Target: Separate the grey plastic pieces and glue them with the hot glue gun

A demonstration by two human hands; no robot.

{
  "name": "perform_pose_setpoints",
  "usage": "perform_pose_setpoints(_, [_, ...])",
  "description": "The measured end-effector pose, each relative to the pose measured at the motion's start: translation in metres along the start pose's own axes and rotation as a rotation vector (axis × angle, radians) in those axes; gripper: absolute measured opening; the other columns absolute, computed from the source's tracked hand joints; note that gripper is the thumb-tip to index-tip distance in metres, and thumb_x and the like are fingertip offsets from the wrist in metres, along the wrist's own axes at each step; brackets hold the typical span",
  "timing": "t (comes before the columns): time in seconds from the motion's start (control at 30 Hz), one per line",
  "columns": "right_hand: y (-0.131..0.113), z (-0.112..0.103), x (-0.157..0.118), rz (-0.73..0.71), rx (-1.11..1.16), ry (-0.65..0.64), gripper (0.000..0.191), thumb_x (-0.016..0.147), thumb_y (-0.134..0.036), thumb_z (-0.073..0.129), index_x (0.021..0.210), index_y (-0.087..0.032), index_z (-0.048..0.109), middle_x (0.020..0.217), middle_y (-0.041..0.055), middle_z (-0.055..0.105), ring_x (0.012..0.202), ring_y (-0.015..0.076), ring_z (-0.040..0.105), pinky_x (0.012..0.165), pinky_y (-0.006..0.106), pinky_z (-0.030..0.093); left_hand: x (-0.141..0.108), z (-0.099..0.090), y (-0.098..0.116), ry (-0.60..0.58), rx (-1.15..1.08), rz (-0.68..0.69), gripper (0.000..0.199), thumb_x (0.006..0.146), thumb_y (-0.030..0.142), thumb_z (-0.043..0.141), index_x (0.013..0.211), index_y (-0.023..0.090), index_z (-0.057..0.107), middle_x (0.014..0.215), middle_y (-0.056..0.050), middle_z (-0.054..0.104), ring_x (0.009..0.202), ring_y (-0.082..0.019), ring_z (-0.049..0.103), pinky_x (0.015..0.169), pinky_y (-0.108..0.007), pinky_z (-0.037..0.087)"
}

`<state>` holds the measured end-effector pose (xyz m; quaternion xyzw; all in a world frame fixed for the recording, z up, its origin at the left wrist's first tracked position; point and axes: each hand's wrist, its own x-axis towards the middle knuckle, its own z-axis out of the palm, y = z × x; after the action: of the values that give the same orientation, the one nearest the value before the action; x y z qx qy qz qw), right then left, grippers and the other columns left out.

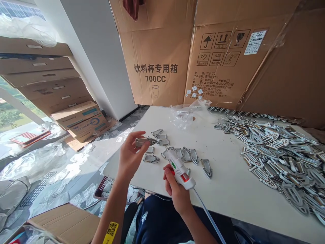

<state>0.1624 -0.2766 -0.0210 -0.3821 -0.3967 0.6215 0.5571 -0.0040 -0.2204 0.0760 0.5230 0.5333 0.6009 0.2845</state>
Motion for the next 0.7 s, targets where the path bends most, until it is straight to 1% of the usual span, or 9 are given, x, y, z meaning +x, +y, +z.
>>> perform_pose_setpoints(0.1, [0.004, -0.001, -0.001, 0.001, -0.04, 0.02, 0.061, 0.095, -0.073, 0.073, 0.107, -0.013, 0.063, 0.077, 0.0002, 0.055, 0.051, 0.0028, 0.03, 0.047, 0.015, 0.031, -0.001, 0.001, -0.002, 0.012, 0.053, -0.006, 0.027, 0.087, 0.041, 0.084, 0.109, 0.026, 0.078, 0.111, -0.004, 0.077, 0.097, -0.02, 0.074, 0.084, -0.032, 0.058])
perform_pose_setpoints(0.17, [0.005, -0.001, -0.002, 0.008, -0.073, 0.031, 0.062, 0.094, -0.073, 0.073, 0.106, -0.013, 0.063, 0.075, 0.0007, 0.056, 0.053, 0.0049, 0.035, 0.048, 0.017, 0.036, -0.001, 0.002, -0.003, 0.023, 0.07, -0.008, 0.024, 0.086, 0.041, 0.084, 0.104, 0.025, 0.079, 0.11, -0.004, 0.078, 0.103, -0.022, 0.073, 0.089, -0.034, 0.058])
perform_pose_setpoints(0.23, [0.005, -0.001, -0.004, 0.02, -0.109, 0.045, 0.063, 0.091, -0.074, 0.076, 0.106, -0.013, 0.064, 0.077, 0.0024, 0.058, 0.056, 0.0077, 0.042, 0.05, 0.019, 0.04, -0.002, 0.005, -0.004, 0.013, 0.064, -0.016, 0.026, 0.086, 0.042, 0.085, 0.103, 0.024, 0.079, 0.109, -0.005, 0.078, 0.106, -0.023, 0.073, 0.093, -0.037, 0.059])
perform_pose_setpoints(0.3, [0.004, 0.0, -0.006, 0.031, -0.137, 0.059, 0.065, 0.089, -0.074, 0.078, 0.107, -0.013, 0.066, 0.082, 0.0048, 0.061, 0.06, 0.01, 0.048, 0.052, 0.02, 0.042, -0.003, 0.007, -0.003, -0.02, 0.049, -0.03, 0.028, 0.085, 0.044, 0.085, 0.104, 0.023, 0.078, 0.107, -0.005, 0.079, 0.102, -0.023, 0.074, 0.093, -0.038, 0.06])
perform_pose_setpoints(0.4, [0.001, 0.001, -0.006, 0.043, -0.15, 0.077, 0.068, 0.085, -0.077, 0.08, 0.107, -0.013, 0.067, 0.089, 0.0081, 0.065, 0.063, 0.0119, 0.053, 0.053, 0.022, 0.045, -0.005, 0.009, 0.001, -0.08, 0.025, -0.046, 0.032, 0.084, 0.044, 0.086, 0.105, 0.022, 0.078, 0.103, -0.007, 0.079, 0.093, -0.022, 0.074, 0.086, -0.038, 0.063])
perform_pose_setpoints(0.5, [-0.001, 0.002, -0.006, 0.053, -0.14, 0.085, 0.071, 0.085, -0.079, 0.079, 0.105, -0.012, 0.068, 0.09, 0.0087, 0.066, 0.062, 0.0118, 0.053, 0.052, 0.022, 0.045, -0.007, 0.01, 0.007, -0.143, 0.026, -0.052, 0.034, 0.083, 0.043, 0.086, 0.108, 0.021, 0.078, 0.1, -0.007, 0.079, 0.091, -0.023, 0.075, 0.081, -0.037, 0.066])
perform_pose_setpoints(0.6, [0.0, 0.002, -0.005, 0.071, -0.141, 0.085, 0.07, 0.088, -0.079, 0.077, 0.106, -0.011, 0.067, 0.084, 0.0068, 0.064, 0.059, 0.0108, 0.051, 0.05, 0.021, 0.042, -0.009, 0.011, 0.01, -0.188, 0.034, -0.07, 0.035, 0.082, 0.042, 0.087, 0.111, 0.022, 0.081, 0.099, -0.007, 0.08, 0.094, -0.023, 0.076, 0.083, -0.037, 0.067])
perform_pose_setpoints(0.7, [0.002, 0.001, -0.005, 0.073, -0.155, 0.117, 0.07, 0.089, -0.079, 0.075, 0.105, -0.011, 0.068, 0.078, 0.0042, 0.06, 0.058, 0.0105, 0.05, 0.05, 0.021, 0.041, -0.011, 0.011, 0.012, -0.213, 0.028, -0.098, 0.036, 0.082, 0.043, 0.087, 0.112, 0.022, 0.082, 0.101, -0.008, 0.081, 0.095, -0.025, 0.076, 0.083, -0.038, 0.067])
